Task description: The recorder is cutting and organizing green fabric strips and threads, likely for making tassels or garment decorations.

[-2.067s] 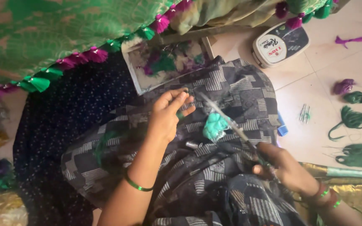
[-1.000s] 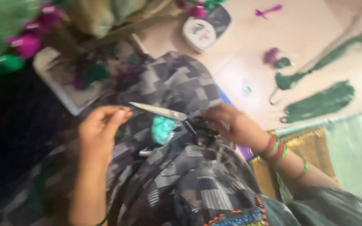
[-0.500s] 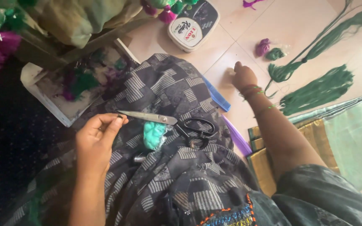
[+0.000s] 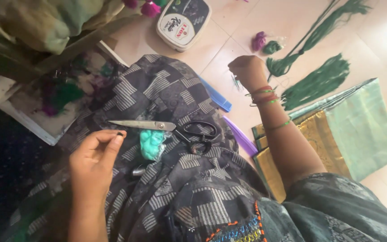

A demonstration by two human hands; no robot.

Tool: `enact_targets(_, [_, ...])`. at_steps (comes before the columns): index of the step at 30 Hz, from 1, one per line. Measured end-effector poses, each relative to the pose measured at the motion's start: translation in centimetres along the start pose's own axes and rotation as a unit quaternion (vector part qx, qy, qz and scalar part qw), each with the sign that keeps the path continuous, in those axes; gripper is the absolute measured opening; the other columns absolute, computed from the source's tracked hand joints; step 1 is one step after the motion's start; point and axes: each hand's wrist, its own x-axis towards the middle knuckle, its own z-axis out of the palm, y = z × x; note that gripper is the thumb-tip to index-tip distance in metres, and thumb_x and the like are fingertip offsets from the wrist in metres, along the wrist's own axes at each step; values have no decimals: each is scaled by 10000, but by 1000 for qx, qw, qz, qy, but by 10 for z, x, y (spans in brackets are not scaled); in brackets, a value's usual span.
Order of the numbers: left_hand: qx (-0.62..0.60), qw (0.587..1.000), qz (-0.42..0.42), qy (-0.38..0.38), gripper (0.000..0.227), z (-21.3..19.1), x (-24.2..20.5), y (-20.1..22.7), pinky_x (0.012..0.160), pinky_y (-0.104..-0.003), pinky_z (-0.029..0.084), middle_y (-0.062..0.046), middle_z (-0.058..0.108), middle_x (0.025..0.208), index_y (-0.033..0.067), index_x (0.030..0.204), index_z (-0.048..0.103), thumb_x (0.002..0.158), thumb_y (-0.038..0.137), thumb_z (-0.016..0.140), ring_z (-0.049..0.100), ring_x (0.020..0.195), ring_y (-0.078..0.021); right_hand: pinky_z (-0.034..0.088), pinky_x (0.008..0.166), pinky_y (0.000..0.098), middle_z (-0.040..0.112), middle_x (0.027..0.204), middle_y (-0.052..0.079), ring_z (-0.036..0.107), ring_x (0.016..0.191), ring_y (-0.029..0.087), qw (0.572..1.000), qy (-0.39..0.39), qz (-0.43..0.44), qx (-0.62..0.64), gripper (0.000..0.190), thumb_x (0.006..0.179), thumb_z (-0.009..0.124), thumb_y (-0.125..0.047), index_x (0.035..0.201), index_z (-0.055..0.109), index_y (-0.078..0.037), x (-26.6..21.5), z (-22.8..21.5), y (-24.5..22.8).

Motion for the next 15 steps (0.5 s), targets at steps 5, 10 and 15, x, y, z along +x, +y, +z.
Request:
enact_targets(5, [59,996,57,-38,56,8,-11,19,941,-269,536,-100,726,1095,-33,1014,691,960,-22,687,683,1033,-153,556,776,389,773,889,62,682,848,280,988,112,-100,-33,75,804,750,-134,847,800,-99,-16,20,-3])
enact_targets(10, [263,935,227,-74,60,30,-53,88,906,-309,562,-88,763,1021,35,915,693,882,10,736,743,990,-212,554,791,402,763,851,65,687,834,275,995,94,-24,-15,80,785,769,-166,815,807,-103,-29,80,27])
enact_targets(15, [68,935,249,-244,52,59,-64,79,929,-313,586,-18,742,947,110,867,669,825,81,677,743,975,-184,575,736,343,741,903,136,746,807,228,982,158,-15,107,59,856,766,-62,904,757,-29,-41,80,15])
